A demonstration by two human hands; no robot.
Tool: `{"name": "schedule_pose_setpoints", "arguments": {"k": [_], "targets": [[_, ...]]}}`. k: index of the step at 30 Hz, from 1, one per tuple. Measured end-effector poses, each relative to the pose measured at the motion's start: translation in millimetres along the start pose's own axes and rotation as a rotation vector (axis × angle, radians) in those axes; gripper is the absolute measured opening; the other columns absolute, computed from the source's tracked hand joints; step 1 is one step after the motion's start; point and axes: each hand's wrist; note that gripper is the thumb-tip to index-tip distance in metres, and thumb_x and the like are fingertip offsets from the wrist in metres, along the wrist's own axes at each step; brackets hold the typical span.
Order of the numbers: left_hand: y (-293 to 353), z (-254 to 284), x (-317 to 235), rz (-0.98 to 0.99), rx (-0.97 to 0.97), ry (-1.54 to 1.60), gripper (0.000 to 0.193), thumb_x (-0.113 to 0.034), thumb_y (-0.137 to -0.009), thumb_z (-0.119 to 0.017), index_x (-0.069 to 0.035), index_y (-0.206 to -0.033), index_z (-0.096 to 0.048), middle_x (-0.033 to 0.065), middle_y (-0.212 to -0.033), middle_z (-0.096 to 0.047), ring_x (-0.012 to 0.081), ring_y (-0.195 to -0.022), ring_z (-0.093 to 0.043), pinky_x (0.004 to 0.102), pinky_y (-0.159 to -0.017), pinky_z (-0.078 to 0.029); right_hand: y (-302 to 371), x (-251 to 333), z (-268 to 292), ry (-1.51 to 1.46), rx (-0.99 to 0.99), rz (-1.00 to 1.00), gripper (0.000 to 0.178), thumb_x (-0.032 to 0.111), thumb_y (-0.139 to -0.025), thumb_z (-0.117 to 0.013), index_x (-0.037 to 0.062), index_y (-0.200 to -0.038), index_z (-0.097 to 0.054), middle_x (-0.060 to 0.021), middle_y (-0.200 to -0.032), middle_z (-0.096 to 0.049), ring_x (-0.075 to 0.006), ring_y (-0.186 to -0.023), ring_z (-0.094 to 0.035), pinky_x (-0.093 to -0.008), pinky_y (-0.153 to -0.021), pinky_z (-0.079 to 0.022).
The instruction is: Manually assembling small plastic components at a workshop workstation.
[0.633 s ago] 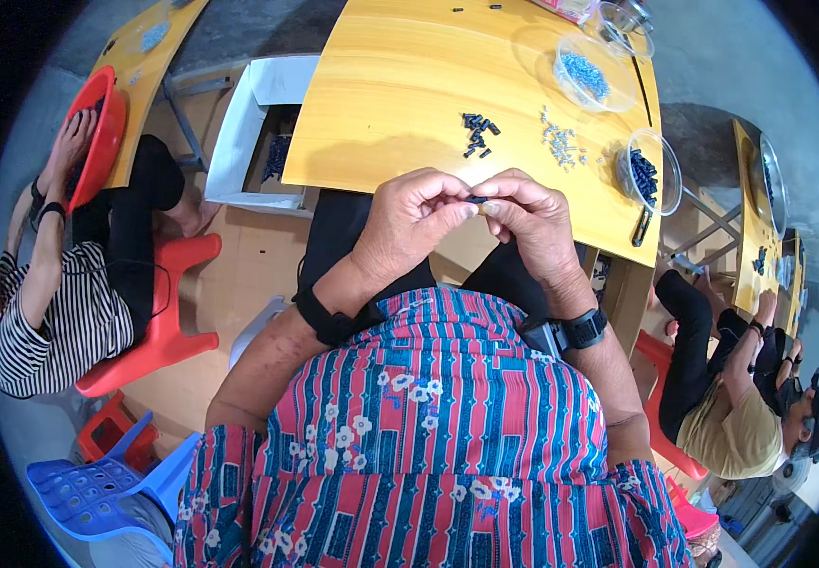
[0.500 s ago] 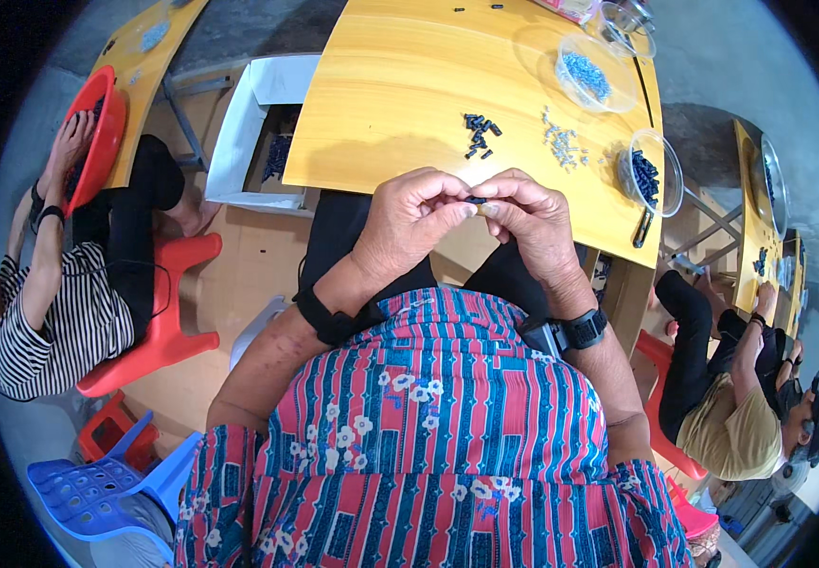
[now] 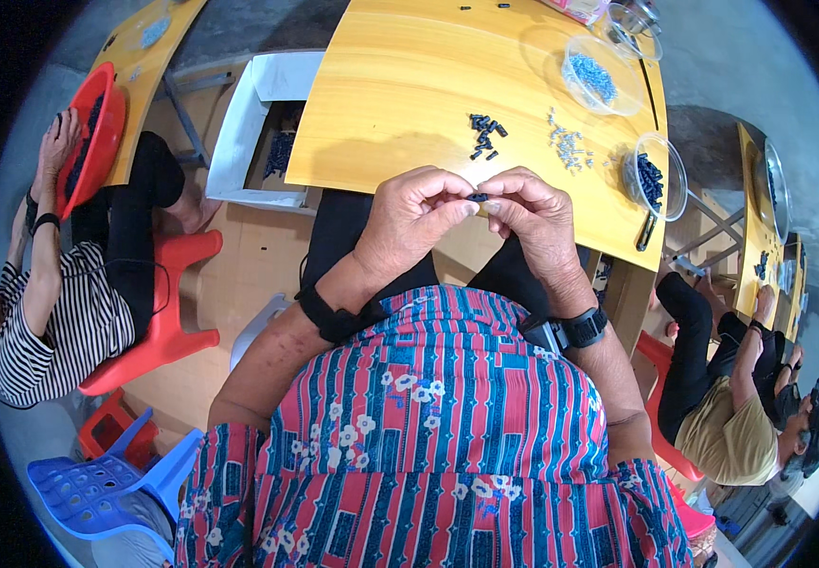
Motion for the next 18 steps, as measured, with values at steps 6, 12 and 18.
{"name": "schedule_pose_setpoints", "arguments": {"k": [6, 12, 18], "targets": [[0.1, -2.2, 0.9, -0.022, -0.019, -0.005, 0.009, -0.001, -0.085, -0.071, 0.000, -0.094, -0.069, 0.0007, -0.086, -0.064, 0.0046, -0.077, -0.057, 0.0207, -0.067, -0.047, 1.9, -1.7, 0.9, -0.014, -0.012, -0.031, 0.015, -0.003, -0.085, -0.069, 0.0015, -0.098, -0.072, -0.0026, -0.086, -0.066, -0.0073, -0.066, -0.061, -0.0209, -0.058, -0.049], [0.4, -7.7, -2.4, -0.041, -0.095, 0.003, 0.009, 0.000, -0.079, -0.075, -0.001, -0.086, -0.070, 0.0014, -0.075, -0.061, 0.0060, -0.067, -0.057, 0.0212, -0.060, -0.047, 5.0, -1.5, 2.3, 0.010, 0.005, 0.008, 0.016, -0.004, -0.085, -0.069, 0.0009, -0.100, -0.072, -0.0035, -0.088, -0.066, -0.0072, -0.068, -0.061, -0.0211, -0.059, -0.051], [-1.8, 0.2, -0.3, -0.071, -0.109, -0.051, 0.010, 0.002, -0.077, -0.075, -0.002, -0.085, -0.070, 0.0012, -0.074, -0.061, 0.0060, -0.065, -0.057, 0.0211, -0.058, -0.047, -0.3, -1.0, -5.4, 0.008, 0.001, 0.040, 0.015, -0.004, -0.085, -0.069, 0.0003, -0.099, -0.071, -0.0051, -0.091, -0.066, -0.0079, -0.071, -0.061, -0.0220, -0.062, -0.051]]}}
Point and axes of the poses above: each hand's wrist, its own y-axis away from the middle knuckle, its own z-axis out of the back of the hand, x = y × z
